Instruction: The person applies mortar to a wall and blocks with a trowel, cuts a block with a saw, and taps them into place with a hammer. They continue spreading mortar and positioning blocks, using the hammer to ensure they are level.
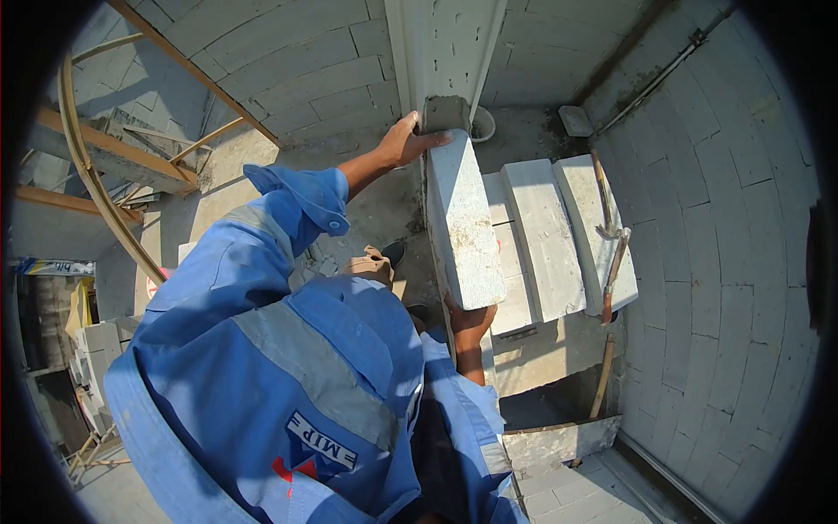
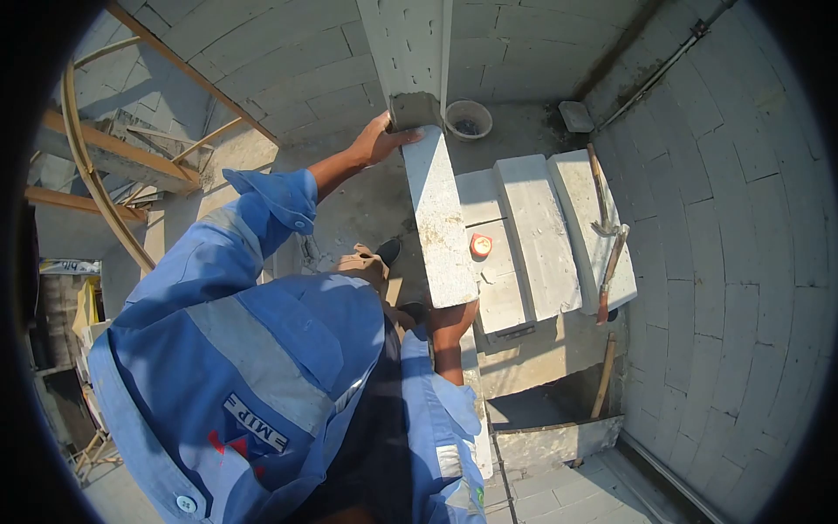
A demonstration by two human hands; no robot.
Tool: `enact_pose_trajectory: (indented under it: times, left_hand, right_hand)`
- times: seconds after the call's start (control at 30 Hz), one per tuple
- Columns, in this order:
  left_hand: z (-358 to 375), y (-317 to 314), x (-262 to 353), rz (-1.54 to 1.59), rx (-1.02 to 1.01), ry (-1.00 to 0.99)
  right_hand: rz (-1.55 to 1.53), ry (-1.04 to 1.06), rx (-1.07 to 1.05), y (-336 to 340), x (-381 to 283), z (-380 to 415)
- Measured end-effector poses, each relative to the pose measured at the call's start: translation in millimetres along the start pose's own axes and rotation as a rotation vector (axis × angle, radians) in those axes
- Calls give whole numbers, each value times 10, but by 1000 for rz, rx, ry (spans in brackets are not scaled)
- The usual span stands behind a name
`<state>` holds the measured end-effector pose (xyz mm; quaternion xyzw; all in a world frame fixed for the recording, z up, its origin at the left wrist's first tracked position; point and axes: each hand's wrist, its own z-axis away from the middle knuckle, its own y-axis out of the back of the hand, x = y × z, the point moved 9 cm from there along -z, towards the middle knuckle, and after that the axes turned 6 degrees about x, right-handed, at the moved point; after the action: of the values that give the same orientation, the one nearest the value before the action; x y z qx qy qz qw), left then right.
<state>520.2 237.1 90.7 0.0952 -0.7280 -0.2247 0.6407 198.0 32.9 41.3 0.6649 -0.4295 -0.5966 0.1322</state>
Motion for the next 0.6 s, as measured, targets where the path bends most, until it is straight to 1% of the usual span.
enact_pose_trajectory:
  times: [0.07, 0.13, 0.17, 0.23, 0.27, 0.3, 0.37, 0.4, 0.43, 0.47, 0.5, 0.53, 0.57, 0.6]
  left_hand:
    - [-9, 7, 22, 18, -4, -21]
    - [5, 25, 20, 8, 9, 6]
    - [16, 5, 35, 9, -6, 4]
    - [86, 87, 266, 60, 39, -42]
    - [103, 88, 299, 57, 22, -28]
    - [112, 86, 373, 55, -5, -36]
    - [140, 97, 456, 59, -36, -18]
    - [165, 66, 473, 45, -84, -22]
    - [155, 88, 461, 70, -58, 10]
    - [149, 102, 421, 96, -34, 45]
    - [136, 102, 388, 109, -43, 35]
    - [126, 108, 379, 125, -49, 25]
    - [127, 125, 346, 105, -62, 45]
    - [125, 145, 347, 84, -72, 64]
  right_hand:
    - [7, 20, 10, 23, -52, -50]
    - [2, 66, -2, 3, -40, -29]
    - [7, 52, 4, -40, 53, 10]
    - [117, 42, 13, -193, 266, 113]
    - [77, 101, 33, -220, 306, 140]
    - [81, 77, 49, -202, 333, 125]
    - [167, 121, 25, -205, 257, 132]
    - [186, 72, -12, -230, 278, 128]
    - [147, 35, 32, -173, 261, 128]
    - [161, -1, 18, -169, 260, 131]
    - [176, -37, 3, -138, 249, 116]
    - [80, -79, 70, -71, 246, 134]
    - [187, -35, 44, -111, 229, 153]
    - [146, -69, 63, -53, 195, 143]
